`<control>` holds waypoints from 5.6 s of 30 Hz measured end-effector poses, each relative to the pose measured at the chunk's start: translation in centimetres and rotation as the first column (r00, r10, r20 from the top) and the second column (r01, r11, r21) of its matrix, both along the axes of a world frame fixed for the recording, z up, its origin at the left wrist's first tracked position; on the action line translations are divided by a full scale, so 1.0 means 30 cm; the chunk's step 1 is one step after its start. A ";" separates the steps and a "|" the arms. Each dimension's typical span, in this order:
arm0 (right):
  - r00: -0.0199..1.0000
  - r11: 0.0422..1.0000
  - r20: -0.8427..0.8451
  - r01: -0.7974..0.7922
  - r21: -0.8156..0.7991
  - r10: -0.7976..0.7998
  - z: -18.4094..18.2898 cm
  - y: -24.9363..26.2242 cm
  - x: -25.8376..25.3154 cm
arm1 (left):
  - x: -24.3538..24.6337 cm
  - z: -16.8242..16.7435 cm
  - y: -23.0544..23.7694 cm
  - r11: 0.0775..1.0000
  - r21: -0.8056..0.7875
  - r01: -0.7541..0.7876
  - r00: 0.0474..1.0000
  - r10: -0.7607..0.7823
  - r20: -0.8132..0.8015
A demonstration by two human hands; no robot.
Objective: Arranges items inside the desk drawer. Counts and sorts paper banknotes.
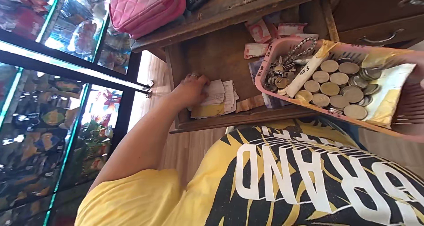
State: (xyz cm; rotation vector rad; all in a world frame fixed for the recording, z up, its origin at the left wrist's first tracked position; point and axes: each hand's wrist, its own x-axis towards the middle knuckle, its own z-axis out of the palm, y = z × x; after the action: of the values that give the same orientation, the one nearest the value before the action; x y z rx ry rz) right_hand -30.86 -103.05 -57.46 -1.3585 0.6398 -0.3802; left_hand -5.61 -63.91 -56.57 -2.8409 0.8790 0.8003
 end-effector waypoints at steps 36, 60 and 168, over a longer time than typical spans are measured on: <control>0.812 0.743 -0.129 -0.442 0.503 0.570 0.019 0.466 0.559 | -0.227 -0.058 -0.035 0.573 -0.673 0.469 0.875 -0.197 0.442; 0.398 -0.253 -0.546 -0.587 -0.769 0.737 -0.025 0.143 0.412 | -0.191 -0.052 -0.069 0.770 -0.599 0.218 0.972 -0.227 0.062; 0.527 -0.283 -0.815 -0.765 -0.579 0.242 0.362 0.676 0.769 | -0.186 -0.014 -0.061 0.591 -0.586 0.555 0.648 0.134 0.749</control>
State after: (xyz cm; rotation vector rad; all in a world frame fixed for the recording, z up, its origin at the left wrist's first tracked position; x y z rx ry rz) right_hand -7.79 -82.77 -46.61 -3.0650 -0.2593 0.4633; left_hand -11.19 -65.75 -56.99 -3.0114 1.6596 -1.0616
